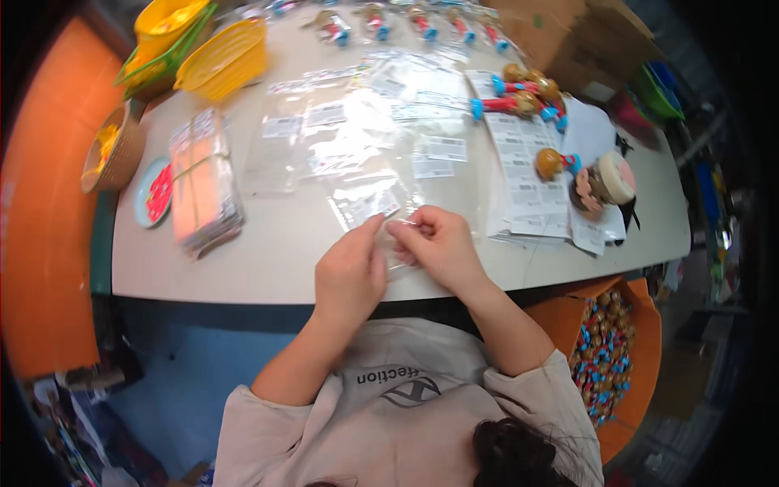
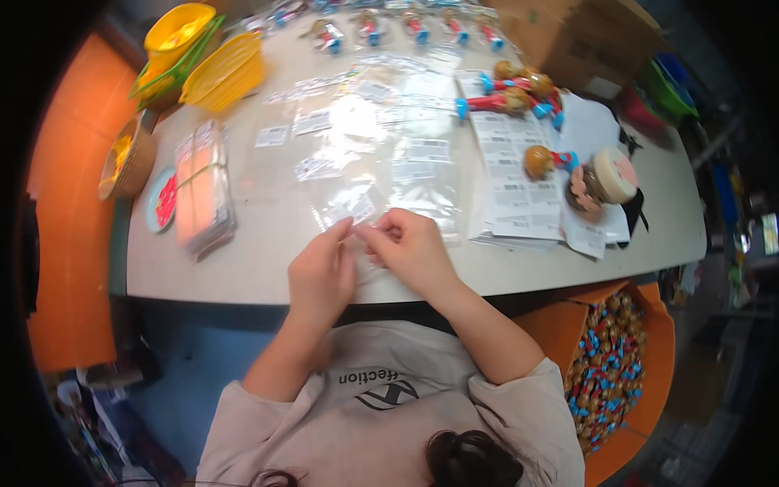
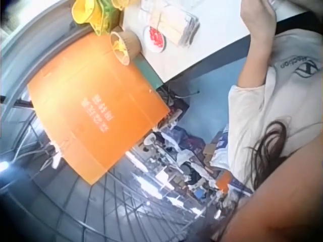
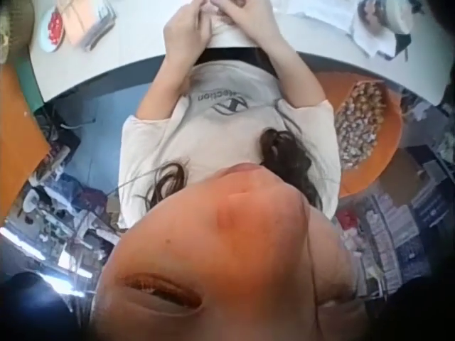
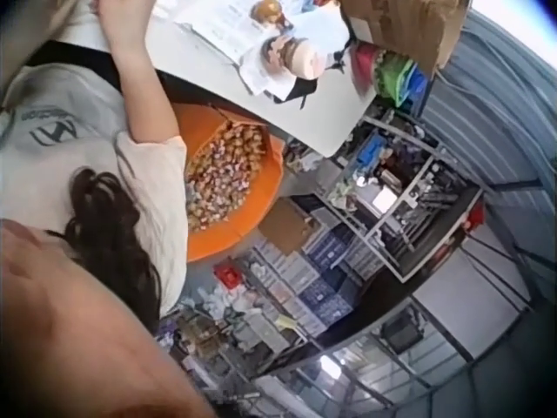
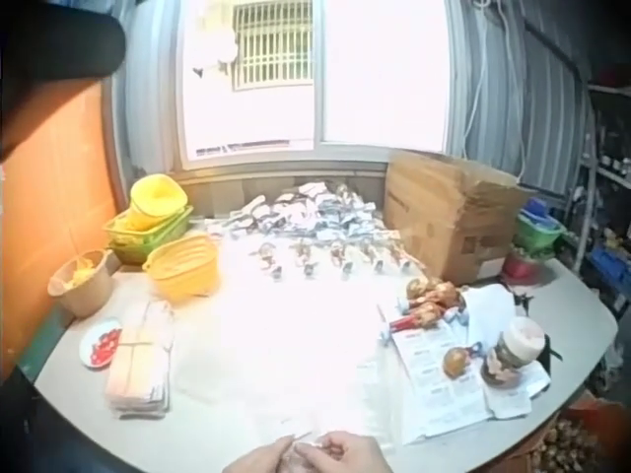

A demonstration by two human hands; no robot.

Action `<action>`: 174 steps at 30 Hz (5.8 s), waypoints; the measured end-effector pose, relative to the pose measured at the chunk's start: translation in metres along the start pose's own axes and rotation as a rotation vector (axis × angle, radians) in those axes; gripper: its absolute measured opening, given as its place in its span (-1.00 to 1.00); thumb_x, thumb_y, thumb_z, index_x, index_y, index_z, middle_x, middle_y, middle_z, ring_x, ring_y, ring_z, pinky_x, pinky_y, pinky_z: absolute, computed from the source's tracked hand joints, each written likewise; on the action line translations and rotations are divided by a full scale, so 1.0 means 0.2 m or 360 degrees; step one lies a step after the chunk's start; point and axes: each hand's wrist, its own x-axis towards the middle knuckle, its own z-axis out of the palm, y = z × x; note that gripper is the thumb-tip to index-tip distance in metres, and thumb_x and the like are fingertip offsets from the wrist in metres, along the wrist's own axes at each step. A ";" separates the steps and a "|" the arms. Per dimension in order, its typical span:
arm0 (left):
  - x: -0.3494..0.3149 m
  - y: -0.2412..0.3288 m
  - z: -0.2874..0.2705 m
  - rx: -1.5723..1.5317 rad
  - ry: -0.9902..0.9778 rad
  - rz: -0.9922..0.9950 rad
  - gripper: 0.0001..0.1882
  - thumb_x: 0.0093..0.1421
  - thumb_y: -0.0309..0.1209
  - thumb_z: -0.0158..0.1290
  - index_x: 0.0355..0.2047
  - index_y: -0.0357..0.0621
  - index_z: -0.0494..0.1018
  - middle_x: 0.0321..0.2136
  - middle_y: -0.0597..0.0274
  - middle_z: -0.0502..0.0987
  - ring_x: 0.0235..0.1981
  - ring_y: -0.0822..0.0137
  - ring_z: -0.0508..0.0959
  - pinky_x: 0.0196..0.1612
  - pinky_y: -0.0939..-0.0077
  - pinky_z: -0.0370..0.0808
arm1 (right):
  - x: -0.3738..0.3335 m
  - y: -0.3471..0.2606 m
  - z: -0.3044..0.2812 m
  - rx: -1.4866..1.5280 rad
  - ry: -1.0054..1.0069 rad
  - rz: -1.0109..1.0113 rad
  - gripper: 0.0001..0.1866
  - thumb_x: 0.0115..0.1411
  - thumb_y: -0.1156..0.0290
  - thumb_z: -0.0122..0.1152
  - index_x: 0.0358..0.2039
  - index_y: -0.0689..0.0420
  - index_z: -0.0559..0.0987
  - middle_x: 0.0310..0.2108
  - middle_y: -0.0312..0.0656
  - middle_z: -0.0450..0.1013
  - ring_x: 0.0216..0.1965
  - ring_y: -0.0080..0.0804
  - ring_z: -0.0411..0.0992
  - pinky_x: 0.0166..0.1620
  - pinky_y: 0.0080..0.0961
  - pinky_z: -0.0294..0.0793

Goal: Packaging small toy figures into clear plastic bags and sealing them with adhesive labels.

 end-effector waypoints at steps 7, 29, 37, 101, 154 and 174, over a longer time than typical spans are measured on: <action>0.02 -0.05 0.07 0.0284 0.0024 0.0176 -0.79 -0.02 -0.61 0.09 -0.32 -0.15 0.50 -0.45 0.17 0.48 -0.42 0.14 0.51 -0.38 0.36 0.47 | 0.09 -0.15 -0.24 -0.0827 0.0385 -0.0442 -0.67 0.04 0.30 0.40 -0.26 0.24 0.55 -0.47 -0.27 0.50 -0.46 -0.65 0.39 -0.38 -0.65 0.41; 0.08 -0.09 0.11 -0.0036 -0.0070 -0.0023 -0.87 0.01 -0.56 0.11 -0.38 -0.20 0.46 -0.40 0.10 0.43 -0.42 0.09 0.51 -0.39 0.30 0.47 | 0.07 -0.17 -0.85 -0.2014 0.0607 -0.0675 -0.64 0.14 0.40 0.20 -0.04 0.18 0.50 -0.24 -0.12 0.50 -0.22 -0.24 0.46 -0.13 -0.43 0.40; 0.11 -0.09 0.10 -0.0182 -0.0156 0.0029 -0.95 0.05 -0.58 0.10 -0.43 -0.23 0.48 -0.48 0.12 0.46 -0.52 0.14 0.51 -0.43 0.35 0.46 | -0.22 -0.23 -0.40 -0.0102 -0.0385 0.0204 -0.64 0.17 0.50 0.11 -0.01 0.27 0.39 -0.32 -0.27 0.39 -0.48 -0.64 0.35 -0.47 -0.72 0.34; 0.14 0.01 0.11 -0.0157 0.0150 0.0256 -0.85 -0.05 -0.61 0.13 -0.45 -0.23 0.40 -0.51 0.10 0.44 -0.40 0.07 0.46 -0.28 0.29 0.40 | -0.34 0.07 -0.24 -0.1370 0.0249 -0.1049 -0.59 -0.04 0.64 0.29 -0.11 0.25 0.50 -0.22 -0.07 0.46 -0.31 -0.31 0.48 -0.29 -0.52 0.51; 0.16 0.13 -0.02 -0.0373 0.0106 0.0394 -0.83 -0.05 -0.58 0.18 -0.41 -0.16 0.47 -0.50 0.16 0.45 -0.46 0.14 0.48 -0.43 0.38 0.43 | -0.19 0.13 -0.12 -0.0947 0.0521 -0.1336 -0.61 -0.05 0.70 0.32 -0.15 0.27 0.53 -0.21 -0.09 0.56 -0.66 -0.73 0.34 -0.61 -0.79 0.27; 0.08 0.05 0.05 -0.0343 0.0144 0.0243 -0.83 -0.03 -0.58 0.18 -0.40 -0.19 0.45 -0.49 0.13 0.47 -0.48 0.12 0.51 -0.43 0.37 0.45 | -0.29 0.08 -0.03 -0.0114 0.0277 0.0103 -0.74 0.28 0.40 0.09 -0.11 0.31 0.49 -0.54 -0.21 0.49 -0.70 -0.67 0.31 -0.65 -0.78 0.20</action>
